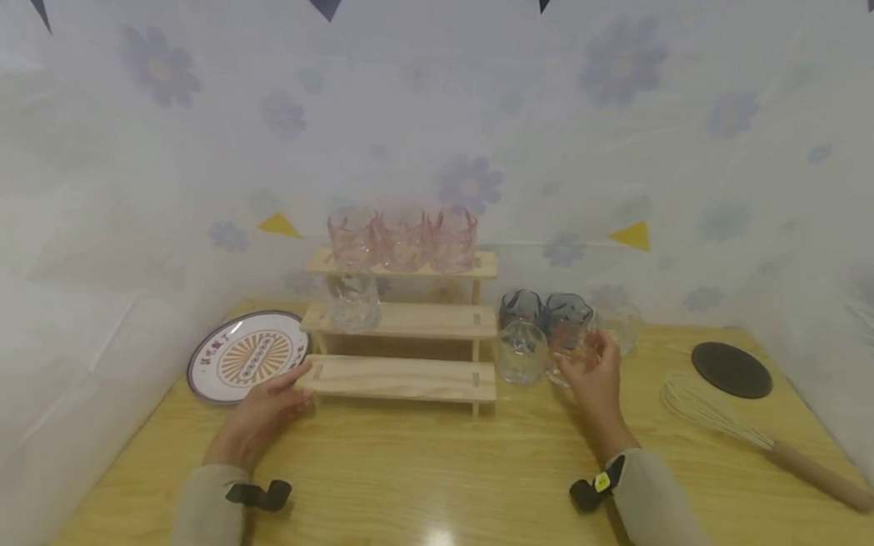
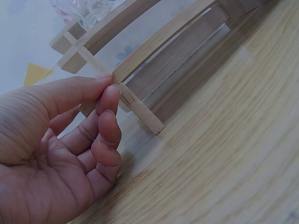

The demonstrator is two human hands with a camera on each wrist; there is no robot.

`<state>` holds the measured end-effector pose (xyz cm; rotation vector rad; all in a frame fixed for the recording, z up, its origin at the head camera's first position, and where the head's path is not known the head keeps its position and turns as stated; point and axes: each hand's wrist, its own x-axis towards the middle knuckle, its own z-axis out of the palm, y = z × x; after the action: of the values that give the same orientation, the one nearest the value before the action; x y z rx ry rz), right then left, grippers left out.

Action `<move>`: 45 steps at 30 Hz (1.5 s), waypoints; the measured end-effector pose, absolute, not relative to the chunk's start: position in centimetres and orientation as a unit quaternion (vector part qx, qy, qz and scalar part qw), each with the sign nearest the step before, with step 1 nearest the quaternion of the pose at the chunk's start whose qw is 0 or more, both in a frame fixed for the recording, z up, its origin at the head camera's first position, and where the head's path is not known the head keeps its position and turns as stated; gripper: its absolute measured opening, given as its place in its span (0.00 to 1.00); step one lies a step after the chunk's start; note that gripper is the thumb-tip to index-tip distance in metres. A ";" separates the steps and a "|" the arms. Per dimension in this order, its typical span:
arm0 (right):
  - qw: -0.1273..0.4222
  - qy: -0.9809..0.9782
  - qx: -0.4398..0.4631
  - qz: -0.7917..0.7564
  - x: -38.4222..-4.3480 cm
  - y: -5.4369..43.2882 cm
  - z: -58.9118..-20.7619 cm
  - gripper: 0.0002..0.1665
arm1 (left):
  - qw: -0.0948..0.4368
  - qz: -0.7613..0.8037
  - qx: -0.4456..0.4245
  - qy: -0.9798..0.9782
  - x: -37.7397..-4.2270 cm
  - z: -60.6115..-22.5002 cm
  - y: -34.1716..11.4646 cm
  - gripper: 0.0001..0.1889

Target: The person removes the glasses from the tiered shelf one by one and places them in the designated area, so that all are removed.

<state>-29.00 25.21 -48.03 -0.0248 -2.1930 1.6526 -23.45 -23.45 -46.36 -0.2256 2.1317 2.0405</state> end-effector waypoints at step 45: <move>0.157 -0.726 0.297 0.601 -27.8 9.6 -36.8 0.34 | 0.096 0.685 -0.077 0.718 -23.4 -46.3 -23.5 0.33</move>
<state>-27.78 9.61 -36.76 0.8485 -2.0769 1.7186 -23.45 -23.55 -46.30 -0.2295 2.1280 2.0299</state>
